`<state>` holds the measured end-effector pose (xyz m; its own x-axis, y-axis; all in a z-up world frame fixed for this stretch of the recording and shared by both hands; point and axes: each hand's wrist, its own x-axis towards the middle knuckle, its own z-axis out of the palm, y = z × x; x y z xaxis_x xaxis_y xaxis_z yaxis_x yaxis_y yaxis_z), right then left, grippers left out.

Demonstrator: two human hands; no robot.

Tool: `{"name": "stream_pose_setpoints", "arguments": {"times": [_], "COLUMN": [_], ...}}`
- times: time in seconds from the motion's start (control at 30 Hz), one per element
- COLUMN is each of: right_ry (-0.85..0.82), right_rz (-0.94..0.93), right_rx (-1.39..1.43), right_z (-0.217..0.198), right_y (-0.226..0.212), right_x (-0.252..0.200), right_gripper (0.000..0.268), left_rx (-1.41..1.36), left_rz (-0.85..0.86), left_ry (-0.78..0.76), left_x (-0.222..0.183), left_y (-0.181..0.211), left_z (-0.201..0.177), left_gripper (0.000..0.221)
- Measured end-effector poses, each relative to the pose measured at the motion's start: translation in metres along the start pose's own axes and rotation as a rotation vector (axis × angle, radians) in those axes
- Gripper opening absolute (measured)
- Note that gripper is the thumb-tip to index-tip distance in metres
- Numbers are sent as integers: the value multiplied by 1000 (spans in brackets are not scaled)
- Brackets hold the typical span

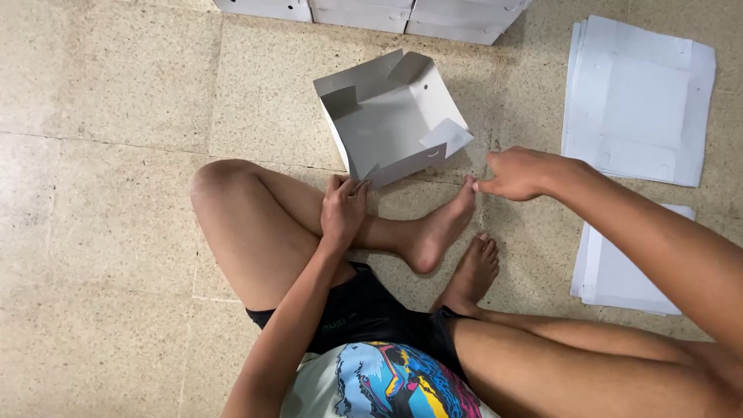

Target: A person sits on the floor and manually assembles a cardboard box by folding its flaps and tucking them into place.

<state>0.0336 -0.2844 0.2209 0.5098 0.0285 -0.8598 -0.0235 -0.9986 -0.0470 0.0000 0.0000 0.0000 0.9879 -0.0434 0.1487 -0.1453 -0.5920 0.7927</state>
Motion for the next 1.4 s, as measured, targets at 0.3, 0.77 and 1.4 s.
{"name": "stream_pose_setpoints", "arguments": {"times": [0.3,0.77,1.4], "right_ry": [599,1034,1165], "right_rz": [-81,-246,-228], "right_rx": [758,1036,843], "right_z": [72,130,146], "right_y": [-36,-54,-85], "right_x": [115,170,187], "right_gripper": [66,71,48], "left_rx": [67,-172,-323], "left_rz": [-6,-217,-220], "left_ry": [-294,-125,-2], "left_x": [4,34,54], "left_y": [14,-2,-44], "left_z": [-14,-11,22], "left_gripper": [19,64,106]}}
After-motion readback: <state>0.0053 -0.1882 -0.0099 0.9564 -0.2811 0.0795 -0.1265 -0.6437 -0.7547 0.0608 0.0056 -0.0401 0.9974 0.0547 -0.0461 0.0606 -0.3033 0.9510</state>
